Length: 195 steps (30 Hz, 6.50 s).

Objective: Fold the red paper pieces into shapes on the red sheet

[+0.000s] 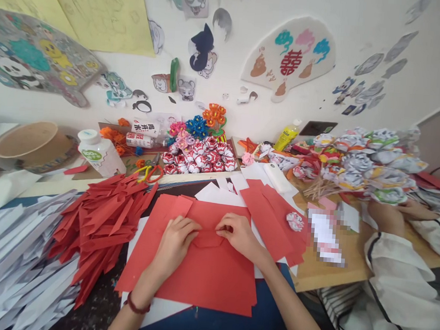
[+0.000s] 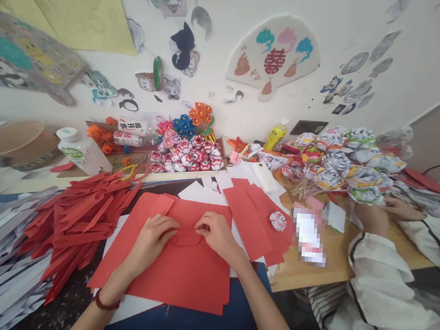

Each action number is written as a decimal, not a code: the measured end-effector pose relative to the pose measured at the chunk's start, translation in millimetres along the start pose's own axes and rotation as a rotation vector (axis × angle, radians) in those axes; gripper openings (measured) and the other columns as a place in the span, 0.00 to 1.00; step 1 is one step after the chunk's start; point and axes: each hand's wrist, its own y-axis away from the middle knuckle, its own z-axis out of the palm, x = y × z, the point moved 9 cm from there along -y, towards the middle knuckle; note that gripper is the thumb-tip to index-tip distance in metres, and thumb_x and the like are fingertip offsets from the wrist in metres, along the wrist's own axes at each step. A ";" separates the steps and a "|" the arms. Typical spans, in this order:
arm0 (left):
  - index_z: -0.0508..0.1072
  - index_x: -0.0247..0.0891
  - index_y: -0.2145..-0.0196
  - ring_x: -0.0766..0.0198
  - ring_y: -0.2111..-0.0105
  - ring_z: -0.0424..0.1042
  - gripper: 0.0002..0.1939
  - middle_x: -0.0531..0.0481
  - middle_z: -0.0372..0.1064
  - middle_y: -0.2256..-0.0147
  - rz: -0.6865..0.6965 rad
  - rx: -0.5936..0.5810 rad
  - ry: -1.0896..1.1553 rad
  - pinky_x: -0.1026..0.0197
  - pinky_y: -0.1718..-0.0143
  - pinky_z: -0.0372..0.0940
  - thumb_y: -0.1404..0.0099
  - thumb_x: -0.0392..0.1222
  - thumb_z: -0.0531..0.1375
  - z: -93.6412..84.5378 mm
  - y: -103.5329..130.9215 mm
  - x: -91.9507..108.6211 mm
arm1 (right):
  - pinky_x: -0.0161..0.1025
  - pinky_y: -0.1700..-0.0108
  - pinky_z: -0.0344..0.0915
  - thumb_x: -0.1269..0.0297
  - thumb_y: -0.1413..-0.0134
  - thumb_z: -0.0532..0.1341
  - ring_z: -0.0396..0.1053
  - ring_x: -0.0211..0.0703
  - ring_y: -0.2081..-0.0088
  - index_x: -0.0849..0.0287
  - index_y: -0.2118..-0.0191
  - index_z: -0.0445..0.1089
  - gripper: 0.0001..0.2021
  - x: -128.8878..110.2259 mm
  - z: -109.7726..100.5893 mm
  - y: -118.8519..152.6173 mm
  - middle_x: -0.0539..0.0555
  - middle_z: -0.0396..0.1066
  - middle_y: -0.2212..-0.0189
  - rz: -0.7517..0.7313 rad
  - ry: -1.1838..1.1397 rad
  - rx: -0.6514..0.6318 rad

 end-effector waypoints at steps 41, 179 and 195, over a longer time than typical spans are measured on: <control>0.65 0.27 0.47 0.58 0.64 0.69 0.17 0.42 0.72 0.63 0.500 -0.076 -0.544 0.53 0.58 0.64 0.32 0.25 0.48 19.7 27.0 43.7 | 0.41 0.67 0.57 0.81 0.39 0.54 0.62 0.42 0.70 0.63 0.69 0.70 0.11 -55.7 37.4 37.8 0.54 0.68 0.73 -0.724 0.970 0.018; 0.71 0.42 0.72 0.55 0.62 0.64 0.07 0.48 0.69 0.67 -0.393 0.007 -0.284 0.56 0.63 0.54 0.38 0.39 0.55 -2.5 13.9 7.7 | 0.41 0.58 0.62 0.73 0.43 0.60 0.63 0.45 0.60 0.57 0.70 0.63 0.07 1.9 2.1 27.4 0.52 0.63 0.65 0.127 0.182 0.129; 0.76 0.53 0.54 0.56 0.63 0.60 0.26 0.46 0.66 0.62 -0.136 -0.001 -0.403 0.54 0.67 0.52 0.39 0.25 0.51 7.3 16.0 41.0 | 0.43 0.58 0.62 0.73 0.42 0.59 0.64 0.46 0.60 0.55 0.66 0.62 0.06 7.1 2.3 30.3 0.52 0.63 0.64 0.122 0.071 0.154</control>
